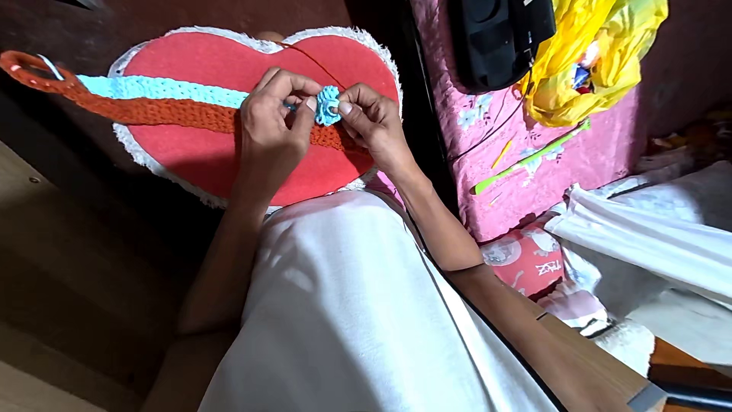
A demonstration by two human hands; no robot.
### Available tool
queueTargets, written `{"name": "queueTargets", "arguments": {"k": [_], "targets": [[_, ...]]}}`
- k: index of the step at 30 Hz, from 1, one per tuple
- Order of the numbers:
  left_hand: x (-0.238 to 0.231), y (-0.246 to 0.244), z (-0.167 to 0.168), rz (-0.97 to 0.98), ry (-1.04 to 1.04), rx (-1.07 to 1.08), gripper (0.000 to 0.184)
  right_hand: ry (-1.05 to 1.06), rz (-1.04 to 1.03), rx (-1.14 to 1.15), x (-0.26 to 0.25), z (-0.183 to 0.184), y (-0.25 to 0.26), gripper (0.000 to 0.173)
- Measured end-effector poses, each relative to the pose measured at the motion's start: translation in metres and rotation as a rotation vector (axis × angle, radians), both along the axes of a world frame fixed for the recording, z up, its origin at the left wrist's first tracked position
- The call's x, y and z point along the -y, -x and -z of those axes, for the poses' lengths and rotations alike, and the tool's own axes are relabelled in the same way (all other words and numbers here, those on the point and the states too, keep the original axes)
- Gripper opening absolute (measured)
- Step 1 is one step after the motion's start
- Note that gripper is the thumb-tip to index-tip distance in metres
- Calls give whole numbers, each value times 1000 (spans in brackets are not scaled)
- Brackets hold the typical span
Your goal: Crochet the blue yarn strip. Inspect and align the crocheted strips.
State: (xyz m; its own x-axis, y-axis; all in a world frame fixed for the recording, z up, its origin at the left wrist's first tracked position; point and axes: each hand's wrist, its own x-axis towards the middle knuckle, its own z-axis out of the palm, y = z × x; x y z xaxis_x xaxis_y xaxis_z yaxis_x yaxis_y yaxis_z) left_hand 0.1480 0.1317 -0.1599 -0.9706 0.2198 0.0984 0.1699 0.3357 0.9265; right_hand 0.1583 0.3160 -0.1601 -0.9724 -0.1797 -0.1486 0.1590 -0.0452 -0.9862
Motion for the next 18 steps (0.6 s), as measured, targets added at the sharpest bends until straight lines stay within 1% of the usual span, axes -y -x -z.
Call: {"name": "queueTargets", "arguments": {"k": [4,6,11,15,17,18], "targets": [[9,7,-8,179,46,34,39,25,3,-55,2,1,-2,12],[11,10,-12,231,85,63,36,12,4,-94,5,0,-2,11],[28,14,-18,192,214,105,22,-131,-30,-206,22,-3,3,13],[53,17,-28,183,227,125,26,-251,-55,-228,31,0,9,17],[66,17,-31,191,182,152,27,-277,-65,-177,32,-1,12,18],[71,17,-32,190,157,183,27,-258,-77,-129,30,-3,14,17]]}}
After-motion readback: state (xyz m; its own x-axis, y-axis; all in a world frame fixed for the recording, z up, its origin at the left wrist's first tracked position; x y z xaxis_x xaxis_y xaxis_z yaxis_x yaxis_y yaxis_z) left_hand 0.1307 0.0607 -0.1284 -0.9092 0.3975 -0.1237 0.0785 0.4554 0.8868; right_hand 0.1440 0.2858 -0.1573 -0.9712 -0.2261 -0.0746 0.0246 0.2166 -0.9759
